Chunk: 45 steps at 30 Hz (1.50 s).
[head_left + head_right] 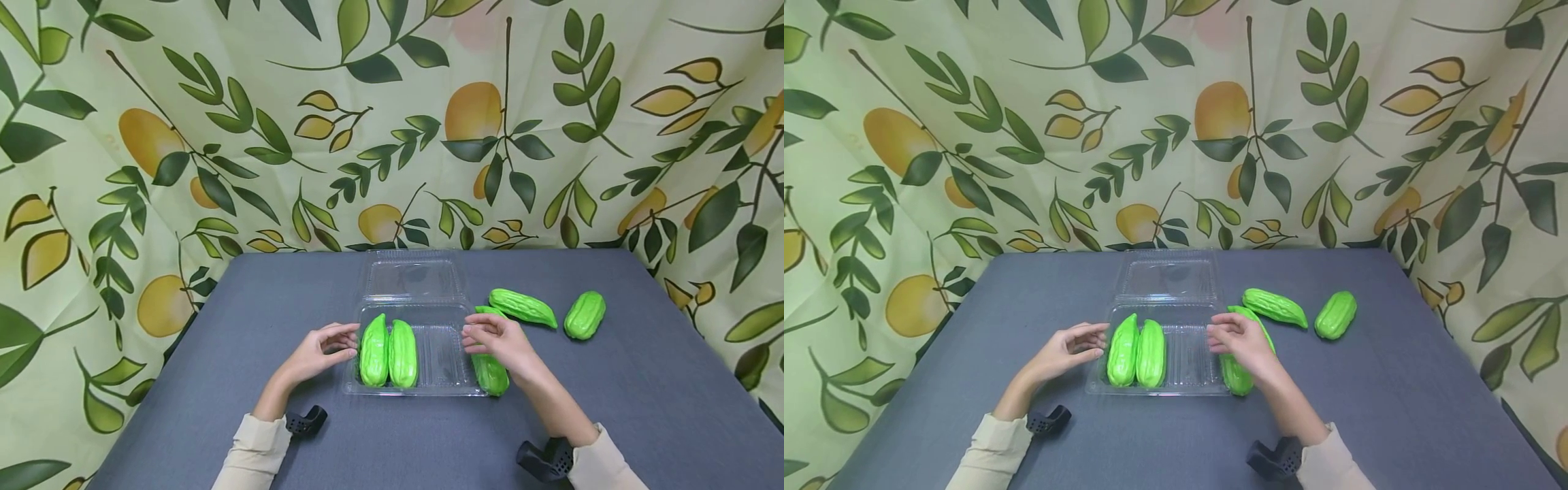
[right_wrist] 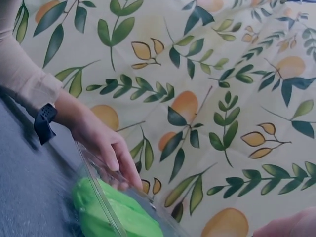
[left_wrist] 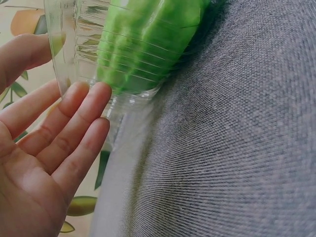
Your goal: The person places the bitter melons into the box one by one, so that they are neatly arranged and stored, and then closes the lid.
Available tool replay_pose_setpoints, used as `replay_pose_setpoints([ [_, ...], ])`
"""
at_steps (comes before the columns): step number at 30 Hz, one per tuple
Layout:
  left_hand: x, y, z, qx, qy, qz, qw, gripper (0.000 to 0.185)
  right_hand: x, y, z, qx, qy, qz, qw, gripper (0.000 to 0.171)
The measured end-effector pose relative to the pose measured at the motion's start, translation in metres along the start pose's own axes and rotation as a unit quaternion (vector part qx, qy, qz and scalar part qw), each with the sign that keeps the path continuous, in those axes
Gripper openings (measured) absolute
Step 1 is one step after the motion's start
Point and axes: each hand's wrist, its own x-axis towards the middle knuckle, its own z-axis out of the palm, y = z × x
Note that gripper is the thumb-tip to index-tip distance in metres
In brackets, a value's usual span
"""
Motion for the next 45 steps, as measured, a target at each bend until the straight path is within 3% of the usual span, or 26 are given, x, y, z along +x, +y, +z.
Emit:
replay_pose_setpoints([
  [23,0.0,0.002,0.0,-0.01,-0.002,0.003,0.9999,0.048,-0.012,0.006,-0.051,-0.053,0.079,-0.002,0.995,0.049],
  [31,-0.001,0.0,-0.001,-0.007,-0.002,0.002,1.0,0.048,-0.015,0.012,-0.067,-0.096,0.088,0.034,0.991,0.057],
  [45,-0.001,0.002,-0.001,-0.008,-0.001,0.001,1.0,0.048,-0.02,0.028,-0.093,-0.16,0.139,0.079,0.974,0.068],
])
